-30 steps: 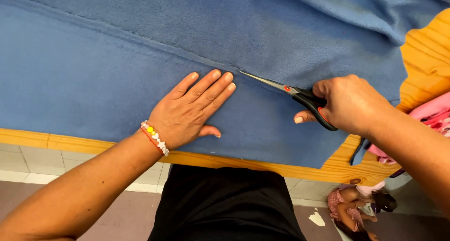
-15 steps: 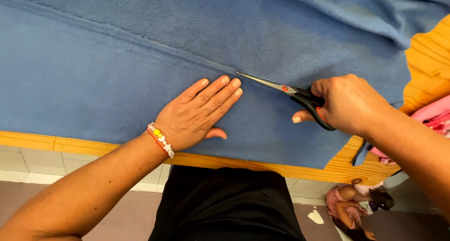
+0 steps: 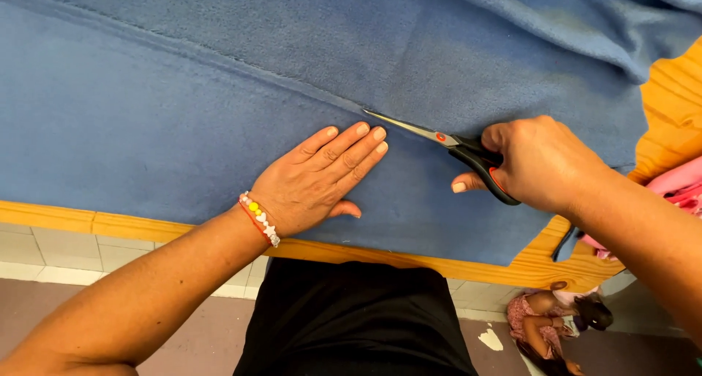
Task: Cutting out fabric pieces from a larger sheet of blue fabric using a pink garment as a template and scissors.
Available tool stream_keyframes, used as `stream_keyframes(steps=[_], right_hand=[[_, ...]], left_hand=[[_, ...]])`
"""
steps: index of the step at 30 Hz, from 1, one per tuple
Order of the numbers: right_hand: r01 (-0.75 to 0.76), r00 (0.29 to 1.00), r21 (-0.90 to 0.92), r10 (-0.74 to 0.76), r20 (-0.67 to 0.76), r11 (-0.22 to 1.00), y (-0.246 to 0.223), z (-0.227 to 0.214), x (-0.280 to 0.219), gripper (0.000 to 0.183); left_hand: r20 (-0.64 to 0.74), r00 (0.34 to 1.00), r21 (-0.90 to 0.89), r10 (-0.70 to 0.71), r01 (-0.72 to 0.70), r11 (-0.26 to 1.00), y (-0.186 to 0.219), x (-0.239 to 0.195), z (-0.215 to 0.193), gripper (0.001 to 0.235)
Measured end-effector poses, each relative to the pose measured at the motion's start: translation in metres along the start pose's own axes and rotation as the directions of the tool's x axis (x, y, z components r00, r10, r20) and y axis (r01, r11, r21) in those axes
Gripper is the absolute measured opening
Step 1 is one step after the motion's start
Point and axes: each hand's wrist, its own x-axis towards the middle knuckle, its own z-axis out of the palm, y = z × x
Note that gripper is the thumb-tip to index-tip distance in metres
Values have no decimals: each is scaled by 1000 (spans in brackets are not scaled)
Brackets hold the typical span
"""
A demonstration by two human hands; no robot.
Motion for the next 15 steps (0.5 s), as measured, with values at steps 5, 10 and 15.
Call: stream_keyframes(steps=[5, 10, 15], right_hand=[[-66, 991, 40, 61, 122, 997, -26, -20, -6, 87], [-58, 995, 5, 58, 76, 998, -24, -16, -2, 88], [-32, 999, 28, 32, 23, 999, -26, -17, 0, 92]], left_hand=[[0, 1000, -14, 6, -6, 1000, -1, 2, 0, 120], [-3, 1000, -15, 4, -4, 1000, -1, 1, 0, 120], [12, 1000, -23, -2, 2, 1000, -2, 1, 1, 123]])
